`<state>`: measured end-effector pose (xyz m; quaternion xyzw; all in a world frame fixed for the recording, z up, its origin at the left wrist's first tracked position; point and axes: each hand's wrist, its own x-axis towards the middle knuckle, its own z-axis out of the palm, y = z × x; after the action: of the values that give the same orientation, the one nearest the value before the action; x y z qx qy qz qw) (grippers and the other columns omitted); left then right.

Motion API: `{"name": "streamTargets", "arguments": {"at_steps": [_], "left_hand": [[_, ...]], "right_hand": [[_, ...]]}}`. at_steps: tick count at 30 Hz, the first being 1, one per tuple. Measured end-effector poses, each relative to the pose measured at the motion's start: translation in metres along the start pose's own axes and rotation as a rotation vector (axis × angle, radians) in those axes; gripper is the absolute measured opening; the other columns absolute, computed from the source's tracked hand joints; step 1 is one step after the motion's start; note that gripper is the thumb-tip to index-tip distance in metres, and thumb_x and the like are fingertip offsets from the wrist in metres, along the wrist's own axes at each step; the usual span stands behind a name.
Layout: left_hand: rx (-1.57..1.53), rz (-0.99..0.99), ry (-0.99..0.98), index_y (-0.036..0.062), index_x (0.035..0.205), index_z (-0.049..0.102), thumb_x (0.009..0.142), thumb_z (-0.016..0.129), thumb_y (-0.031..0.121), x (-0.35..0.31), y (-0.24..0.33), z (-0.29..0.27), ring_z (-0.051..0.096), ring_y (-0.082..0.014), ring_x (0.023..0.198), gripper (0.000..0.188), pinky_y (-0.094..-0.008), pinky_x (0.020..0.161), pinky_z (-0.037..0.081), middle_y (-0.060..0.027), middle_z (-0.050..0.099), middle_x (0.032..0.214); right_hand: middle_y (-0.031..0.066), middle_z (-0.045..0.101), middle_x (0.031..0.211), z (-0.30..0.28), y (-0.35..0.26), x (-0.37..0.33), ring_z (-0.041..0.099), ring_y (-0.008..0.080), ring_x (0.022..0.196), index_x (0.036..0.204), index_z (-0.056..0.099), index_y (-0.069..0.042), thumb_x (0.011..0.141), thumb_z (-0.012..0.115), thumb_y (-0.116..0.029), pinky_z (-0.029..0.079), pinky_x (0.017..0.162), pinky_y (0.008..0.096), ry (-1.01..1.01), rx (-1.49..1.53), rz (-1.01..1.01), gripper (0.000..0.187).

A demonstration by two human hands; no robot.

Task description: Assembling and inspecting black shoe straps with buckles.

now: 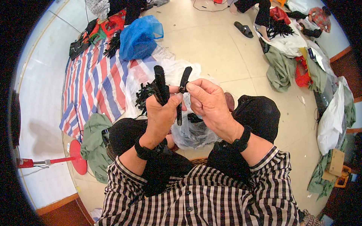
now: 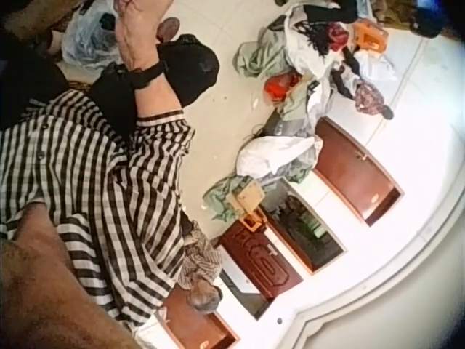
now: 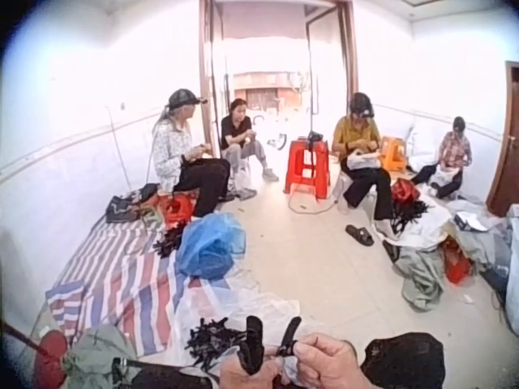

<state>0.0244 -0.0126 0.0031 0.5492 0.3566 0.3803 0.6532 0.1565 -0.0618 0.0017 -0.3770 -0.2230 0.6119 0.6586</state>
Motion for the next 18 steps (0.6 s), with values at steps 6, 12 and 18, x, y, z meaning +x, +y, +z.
{"name": "streamTargets", "arguments": {"at_steps": [6, 12, 18], "left_hand": [[-0.033, -0.023, 0.037, -0.0035, 0.092, 0.058, 0.084, 0.054, 0.005, 0.000, 0.003, 0.002, 0.050, -0.0061, 0.051, 0.012, -0.0202, 0.044, 0.038, -0.0048, 0.059, 0.065], [0.021, -0.001, 0.056, -0.0004, 0.090, 0.059, 0.086, 0.052, 0.008, 0.001, 0.003, 0.003, 0.043, -0.0033, 0.044, 0.011, -0.0175, 0.038, 0.031, -0.0033, 0.059, 0.062], [-0.016, -0.005, 0.043, -0.0014, 0.085, 0.060, 0.085, 0.053, 0.007, 0.001, 0.006, 0.001, 0.046, -0.0044, 0.050, 0.011, -0.0191, 0.044, 0.035, -0.0022, 0.058, 0.063]], "right_hand": [[-0.0029, 0.044, 0.054, 0.011, -0.001, -0.003, 0.034, 0.0040, 0.040, 0.082, 0.054, -0.005, 0.086, 0.058, -0.016, 0.025, 0.038, 0.0180, 0.073, 0.058, 0.050, 0.012], [-0.0019, 0.045, 0.055, 0.011, 0.001, -0.001, 0.033, 0.0043, 0.038, 0.081, 0.053, -0.005, 0.085, 0.059, -0.015, 0.025, 0.036, 0.0177, 0.107, 0.054, 0.061, 0.013], [-0.0005, 0.048, 0.058, 0.013, 0.002, -0.004, 0.033, 0.0040, 0.038, 0.080, 0.053, -0.003, 0.085, 0.059, -0.014, 0.026, 0.036, 0.0176, 0.102, 0.069, 0.128, 0.013]]}}
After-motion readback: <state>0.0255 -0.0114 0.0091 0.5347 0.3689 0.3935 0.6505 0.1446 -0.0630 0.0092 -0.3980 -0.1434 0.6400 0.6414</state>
